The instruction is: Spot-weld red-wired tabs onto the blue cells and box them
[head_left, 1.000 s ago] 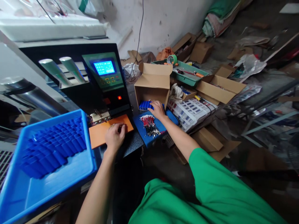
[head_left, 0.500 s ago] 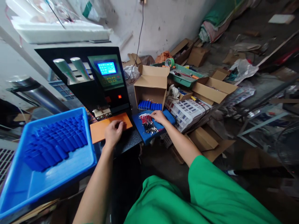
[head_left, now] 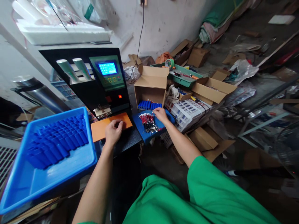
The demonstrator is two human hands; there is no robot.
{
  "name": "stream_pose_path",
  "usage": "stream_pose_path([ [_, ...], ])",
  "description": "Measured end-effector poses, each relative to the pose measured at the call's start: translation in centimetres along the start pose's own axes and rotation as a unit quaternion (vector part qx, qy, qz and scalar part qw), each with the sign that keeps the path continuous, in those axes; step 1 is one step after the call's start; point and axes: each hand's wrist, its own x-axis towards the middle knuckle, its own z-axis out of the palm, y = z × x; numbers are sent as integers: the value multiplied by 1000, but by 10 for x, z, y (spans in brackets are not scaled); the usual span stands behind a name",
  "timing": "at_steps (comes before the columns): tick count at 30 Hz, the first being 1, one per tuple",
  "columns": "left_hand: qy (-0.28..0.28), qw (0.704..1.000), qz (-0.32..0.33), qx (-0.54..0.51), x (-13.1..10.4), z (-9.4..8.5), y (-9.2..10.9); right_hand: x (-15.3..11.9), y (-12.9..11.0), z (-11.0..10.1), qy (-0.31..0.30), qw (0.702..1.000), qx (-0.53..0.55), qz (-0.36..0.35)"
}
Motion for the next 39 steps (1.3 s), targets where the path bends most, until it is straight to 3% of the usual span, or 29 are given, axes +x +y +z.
stream_pose_path([
  [3, 0, 1000, -2, -11, -1, 0, 1, 5, -18, -8, 33, 997, 64, -18],
  [9, 8, 1000, -5, -11, 1, -3, 7, 7, -51, -5, 18, 984, 163, -70],
  [17, 11, 989, 9, -145, -16, -7, 23, -27, -91, 29, -27, 964, 253, -71],
  [22, 41, 993, 63, -93, -38, -2, 47, -60, -109, 61, -75, 952, 295, -33],
  [28, 59, 997, 42, -35, -50, -9, 47, -82, -114, 93, -116, 938, 326, 21],
  [33, 81, 971, -41, -219, -60, -22, 34, -94, -106, 104, -148, 938, 315, 15],
  [37, 58, 948, -90, -299, -66, -33, 27, -112, -103, 111, -279, 915, 291, -2],
  [39, 33, 945, -100, -309, -71, -35, 25, -121, -103, 114, -303, 912, 276, -22],
])
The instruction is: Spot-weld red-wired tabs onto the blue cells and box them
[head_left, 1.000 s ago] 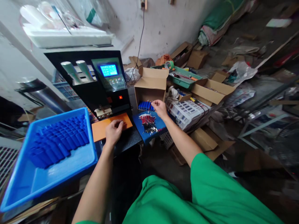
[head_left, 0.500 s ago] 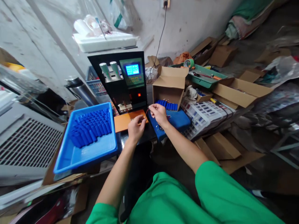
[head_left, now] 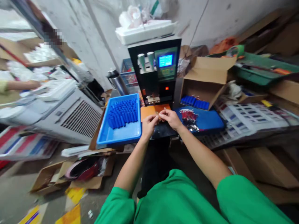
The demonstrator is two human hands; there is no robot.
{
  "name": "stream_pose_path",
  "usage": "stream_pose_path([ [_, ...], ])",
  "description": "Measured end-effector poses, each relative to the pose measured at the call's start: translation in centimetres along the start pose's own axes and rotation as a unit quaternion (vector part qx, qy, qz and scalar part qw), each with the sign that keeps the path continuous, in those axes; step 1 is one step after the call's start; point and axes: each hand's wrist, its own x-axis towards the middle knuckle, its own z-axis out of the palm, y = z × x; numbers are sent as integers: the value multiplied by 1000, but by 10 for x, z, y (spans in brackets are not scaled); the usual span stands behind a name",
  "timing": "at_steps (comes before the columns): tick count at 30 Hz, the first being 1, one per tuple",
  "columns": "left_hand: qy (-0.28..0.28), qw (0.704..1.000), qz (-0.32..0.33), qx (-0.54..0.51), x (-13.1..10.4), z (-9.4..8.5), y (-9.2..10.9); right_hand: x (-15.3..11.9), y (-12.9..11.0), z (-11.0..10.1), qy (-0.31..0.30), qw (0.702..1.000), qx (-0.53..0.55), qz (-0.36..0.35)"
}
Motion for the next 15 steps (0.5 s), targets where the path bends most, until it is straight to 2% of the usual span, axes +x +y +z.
stream_pose_path([
  [4, 0, 1000, -4, 25, -11, -12, -3, -6, 7, 9, 2, 1000, -18, -4],
  [6, 36, 994, 25, 96, -16, -29, -1, -8, 10, 7, 17, 999, -36, -7],
  [8, 108, 970, 47, 215, -18, -56, 6, -11, 14, 1, 35, 998, -48, -10],
  [10, 192, 911, 21, 364, -17, -91, 12, -15, 19, -7, 57, 997, -49, -9],
  [12, 248, 829, -46, 499, -15, -124, 16, -18, 24, -13, 79, 996, -40, -2],
  [14, 255, 772, -130, 568, -11, -149, 15, -21, 28, -16, 87, 996, -30, 6],
  [15, 246, 757, -167, 582, -8, -157, 13, -22, 29, -15, 86, 996, -28, 9],
])
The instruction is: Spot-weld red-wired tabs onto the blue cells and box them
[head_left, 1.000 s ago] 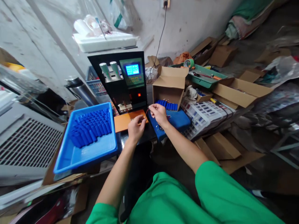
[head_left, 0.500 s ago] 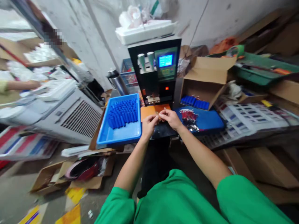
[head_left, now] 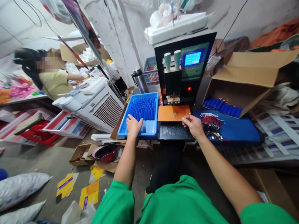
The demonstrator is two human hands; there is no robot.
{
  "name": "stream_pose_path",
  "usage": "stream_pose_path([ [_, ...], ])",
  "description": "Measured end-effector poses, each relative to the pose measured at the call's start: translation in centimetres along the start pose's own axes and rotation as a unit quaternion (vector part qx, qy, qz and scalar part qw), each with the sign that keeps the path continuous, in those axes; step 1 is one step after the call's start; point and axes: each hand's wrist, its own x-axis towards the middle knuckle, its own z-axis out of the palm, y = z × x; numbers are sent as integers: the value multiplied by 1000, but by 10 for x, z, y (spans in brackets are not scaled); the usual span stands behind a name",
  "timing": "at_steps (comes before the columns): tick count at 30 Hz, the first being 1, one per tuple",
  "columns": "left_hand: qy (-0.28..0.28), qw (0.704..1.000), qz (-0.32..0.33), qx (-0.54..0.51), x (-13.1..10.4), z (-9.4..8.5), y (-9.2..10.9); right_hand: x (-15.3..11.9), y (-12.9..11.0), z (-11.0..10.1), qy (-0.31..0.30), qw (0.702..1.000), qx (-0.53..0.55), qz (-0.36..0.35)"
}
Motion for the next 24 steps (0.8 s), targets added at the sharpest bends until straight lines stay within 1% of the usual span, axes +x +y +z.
stream_pose_path([
  [3, -47, 998, -37, 35, 14, 7, -4, -2, 2, 4, -13, 1000, 0, 3],
  [5, -51, 996, -49, 48, 18, 13, 1, -3, 2, 7, -21, 1000, -1, 4],
  [9, -46, 993, -79, 70, 22, 20, 12, -4, 3, 10, -28, 1000, 2, 13],
  [13, -18, 992, -98, 79, 24, 24, 18, -7, 7, 8, -36, 999, 1, 19],
  [17, -1, 989, -130, 72, 27, 29, 19, -8, 12, 6, -33, 999, 9, 33],
  [20, 0, 990, -121, 67, 26, 34, 17, -8, 13, 4, -28, 999, 17, 41],
  [24, 9, 992, -120, 22, 28, 36, 12, -8, 12, 1, -29, 999, 22, 34],
])
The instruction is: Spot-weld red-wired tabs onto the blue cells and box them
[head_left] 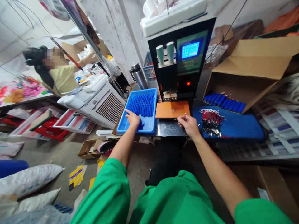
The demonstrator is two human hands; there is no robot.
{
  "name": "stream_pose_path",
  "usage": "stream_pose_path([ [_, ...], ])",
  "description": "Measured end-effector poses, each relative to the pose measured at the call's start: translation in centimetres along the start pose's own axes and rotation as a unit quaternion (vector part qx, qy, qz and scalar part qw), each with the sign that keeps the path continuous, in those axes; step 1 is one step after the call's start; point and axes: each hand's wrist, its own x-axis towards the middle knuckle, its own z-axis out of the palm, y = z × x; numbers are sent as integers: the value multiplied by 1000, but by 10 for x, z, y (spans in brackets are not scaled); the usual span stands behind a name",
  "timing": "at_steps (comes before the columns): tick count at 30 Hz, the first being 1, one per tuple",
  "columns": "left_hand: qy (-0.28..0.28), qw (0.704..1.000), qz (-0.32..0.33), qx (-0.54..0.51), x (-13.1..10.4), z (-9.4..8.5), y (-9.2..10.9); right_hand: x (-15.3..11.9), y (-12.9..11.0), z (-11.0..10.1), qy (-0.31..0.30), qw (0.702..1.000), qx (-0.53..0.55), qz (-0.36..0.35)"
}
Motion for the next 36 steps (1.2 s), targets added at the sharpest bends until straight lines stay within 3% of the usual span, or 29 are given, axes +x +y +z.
stream_pose_path([
  [7, 55, 982, -24, -177, 19, -18, -9, -2, -4, -9, -2, 1000, -9, -5],
  [11, 137, 925, 76, -346, 14, -25, 10, -2, -7, -11, 3, 1000, -1, -7],
  [12, 124, 905, 113, -391, 8, -25, 20, -2, -8, -10, 4, 1000, 1, -7],
  [14, 38, 871, 159, -463, -9, -19, 46, -2, -9, -8, 3, 1000, 5, -5],
  [16, -58, 828, 150, -538, -28, -10, 74, -3, -12, -6, -1, 1000, 7, -5],
  [19, -114, 797, 134, -578, -48, 6, 112, -6, -16, -5, 0, 1000, 2, -11],
  [22, -111, 810, 142, -559, -51, 21, 137, -11, -17, -5, 3, 1000, -4, -11],
  [25, -73, 834, 145, -527, -44, 31, 148, -14, -15, -5, 3, 1000, -5, -9],
  [32, -29, 860, 176, -478, -37, 41, 152, -15, -7, -2, 6, 1000, -3, -6],
  [36, -33, 858, 196, -474, -39, 39, 149, -16, -6, -1, 4, 1000, 4, 0],
])
